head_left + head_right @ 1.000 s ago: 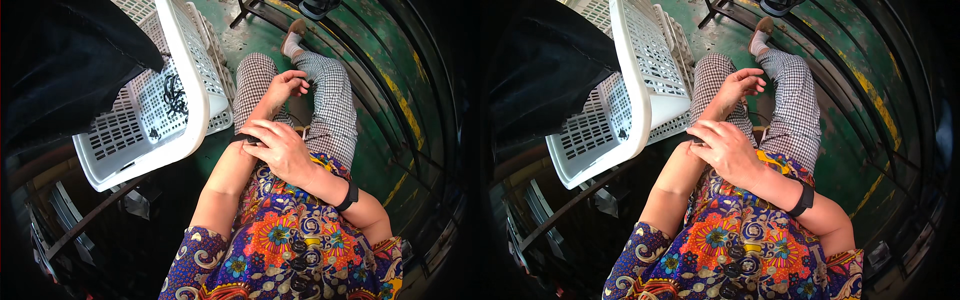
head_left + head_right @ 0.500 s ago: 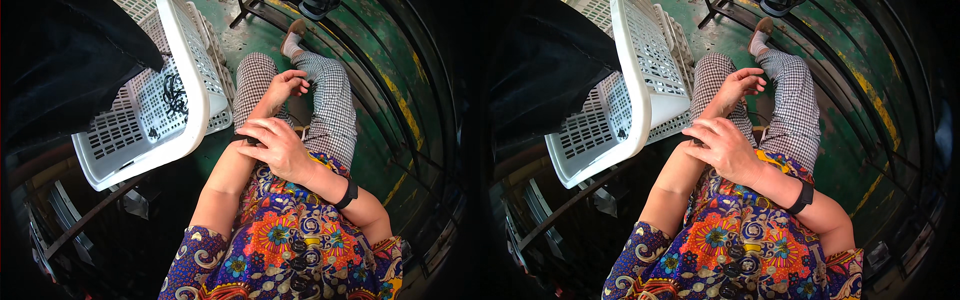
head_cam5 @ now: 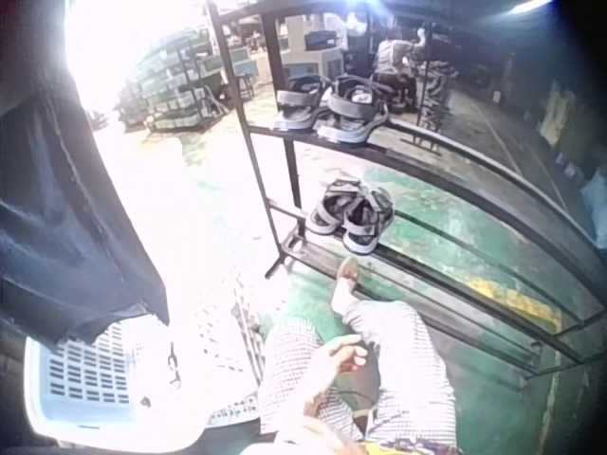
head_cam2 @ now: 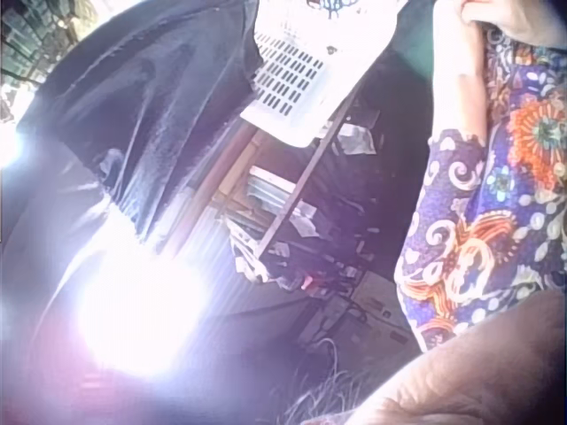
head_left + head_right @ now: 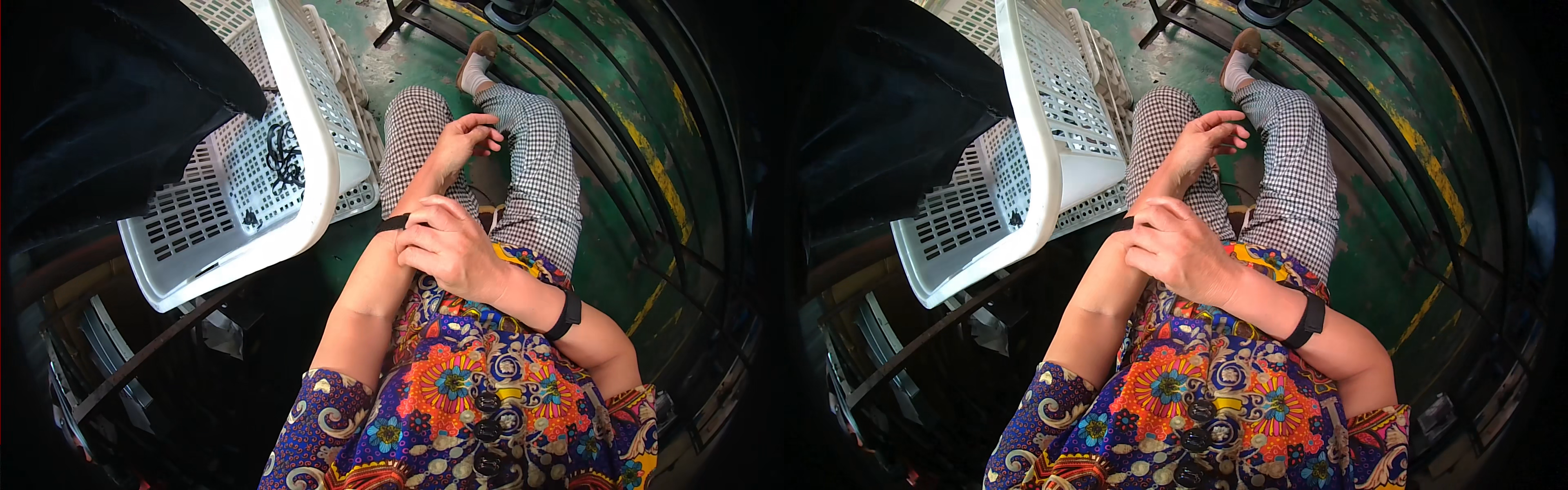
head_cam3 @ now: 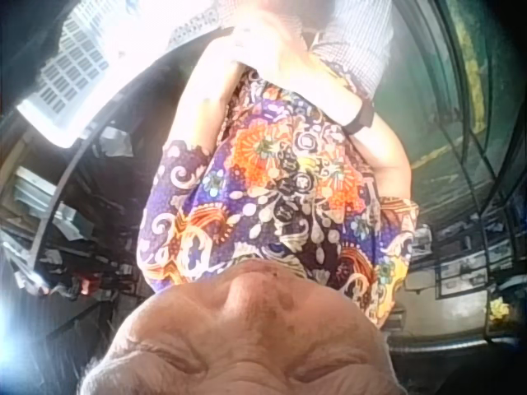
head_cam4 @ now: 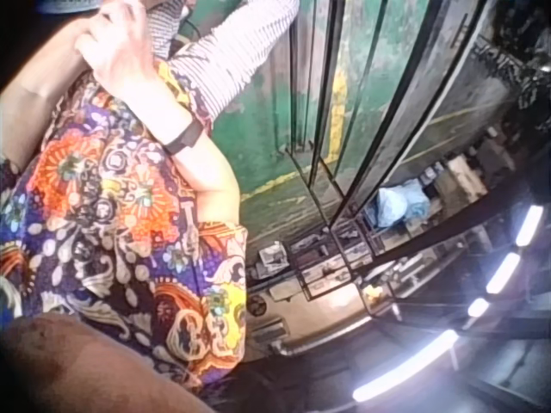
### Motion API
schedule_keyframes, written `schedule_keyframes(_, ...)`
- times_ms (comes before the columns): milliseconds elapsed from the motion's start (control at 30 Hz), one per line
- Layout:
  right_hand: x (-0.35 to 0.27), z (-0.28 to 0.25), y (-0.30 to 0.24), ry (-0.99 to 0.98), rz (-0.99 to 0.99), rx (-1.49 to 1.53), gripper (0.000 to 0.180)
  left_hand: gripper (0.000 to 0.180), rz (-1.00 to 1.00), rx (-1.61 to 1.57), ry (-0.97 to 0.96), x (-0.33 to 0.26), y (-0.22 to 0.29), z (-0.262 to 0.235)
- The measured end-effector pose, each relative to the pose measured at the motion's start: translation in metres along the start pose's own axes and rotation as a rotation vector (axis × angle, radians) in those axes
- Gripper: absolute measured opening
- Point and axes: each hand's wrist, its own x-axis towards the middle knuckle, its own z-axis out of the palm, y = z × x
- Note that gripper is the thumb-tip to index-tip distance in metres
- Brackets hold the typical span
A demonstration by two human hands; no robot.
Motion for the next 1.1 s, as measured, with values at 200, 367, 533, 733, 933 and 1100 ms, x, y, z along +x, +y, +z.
schedule_keyframes(200, 0.0049, 0.0064, -0.0048, 0.024, 0.003, -0.115, 0.018, 0.028, -0.002, -0.006, 0.01, 0.0008, -0.0014, -0.0014)
schedule_keyframes(367, 0.0046, 0.006, -0.0031, 0.007, -0.001, -0.098, 0.014, 0.028, 0.014, -0.018, 0.013, 0.0, -0.002, -0.0034)
schedule_keyframes(533, 0.002, 0.0032, -0.0009, -0.069, 0.007, -0.076, 0.01, 0.03, -0.004, -0.047, 0.028, 0.002, -0.0029, -0.0052)
schedule_keyframes(733, 0.007, 0.0079, -0.003, 0.101, -0.001, -0.142, 0.013, 0.028, -0.003, -0.059, 0.028, 0.0025, -0.0026, -0.0058)
schedule_keyframes(933, 0.0075, 0.009, -0.0026, 0.04, -0.016, -0.114, 0.014, 0.03, 0.002, -0.057, 0.038, 0.0009, -0.0037, -0.006)
schedule_keyframes(1100, 0.0041, 0.01, -0.0008, 0.034, -0.032, -0.122, 0.009, 0.031, 0.012, -0.084, 0.028, 0.0, -0.0041, -0.0078)
